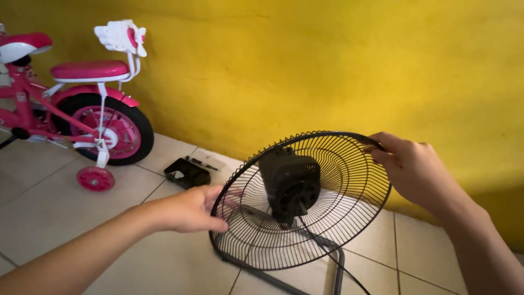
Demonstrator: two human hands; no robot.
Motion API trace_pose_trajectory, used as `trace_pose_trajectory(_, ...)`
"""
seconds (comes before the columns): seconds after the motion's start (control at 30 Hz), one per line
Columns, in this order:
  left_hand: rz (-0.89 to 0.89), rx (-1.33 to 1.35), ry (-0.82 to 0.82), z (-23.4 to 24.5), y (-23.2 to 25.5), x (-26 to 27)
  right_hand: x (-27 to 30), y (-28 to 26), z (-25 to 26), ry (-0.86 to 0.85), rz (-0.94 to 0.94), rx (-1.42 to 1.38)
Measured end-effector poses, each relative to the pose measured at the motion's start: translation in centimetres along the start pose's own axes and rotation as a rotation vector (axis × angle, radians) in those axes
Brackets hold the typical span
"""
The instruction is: The person assembles a standing fan by attaching the front grille, inserting the fan blades, and securing the rear grille. The person uses a screwdriver to tighten the central nut holding the blades in place.
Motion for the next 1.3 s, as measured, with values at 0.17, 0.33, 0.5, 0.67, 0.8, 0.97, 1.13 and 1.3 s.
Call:
trace_pose_trajectory(0.17,-0.081,-0.059,0.083,-1.2,3.9,0.1,-0.7,1.9,-1.2,0.063,0.184,-0.100)
trace_pose_trajectory(0.33,-0.125,-0.313,0.314,-1.8,8.2,0.0,-1.5,3.6,-2.5,0.014,0.059,-0.105)
trace_pose_trajectory(0.5,-0.169,-0.512,0.342,-2.6,12.2,0.1,-1.4,3.8,-2.6,0.006,0.023,-0.062)
trace_pose_trajectory(0.67,-0.336,-0.762,0.404,-3.5,14.5,-1.3,-0.8,2.8,-2.1,0.080,0.099,-0.097)
trace_pose_trajectory(0.8,-0.352,-0.952,0.461,-4.1,14.8,-3.0,-0.4,1.4,-1.0,0.100,0.084,-0.110)
trace_pose_trajectory(0.97,-0.294,-0.787,0.455,-3.7,14.8,-4.4,0.0,0.7,0.2,0.039,0.022,-0.052)
trace_pose_trajectory(1.13,-0.275,-0.769,0.420,-3.9,14.7,-5.1,-0.6,1.9,-0.6,0.037,0.091,-0.080)
trace_pose_trajectory(1.3,-0.112,-0.826,0.300,-4.1,15.9,-6.4,-0.2,2.3,-0.7,0.006,0.062,-0.090)
Point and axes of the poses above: each hand's wrist, its own x-axis away from the middle knuckle, its own z-axis out of the back of the hand, y = z × x, the point moved 1 cm from there along -x, towards the middle knuckle, and after that the axes turned 1 degree about -z, right-handed, at the moved point
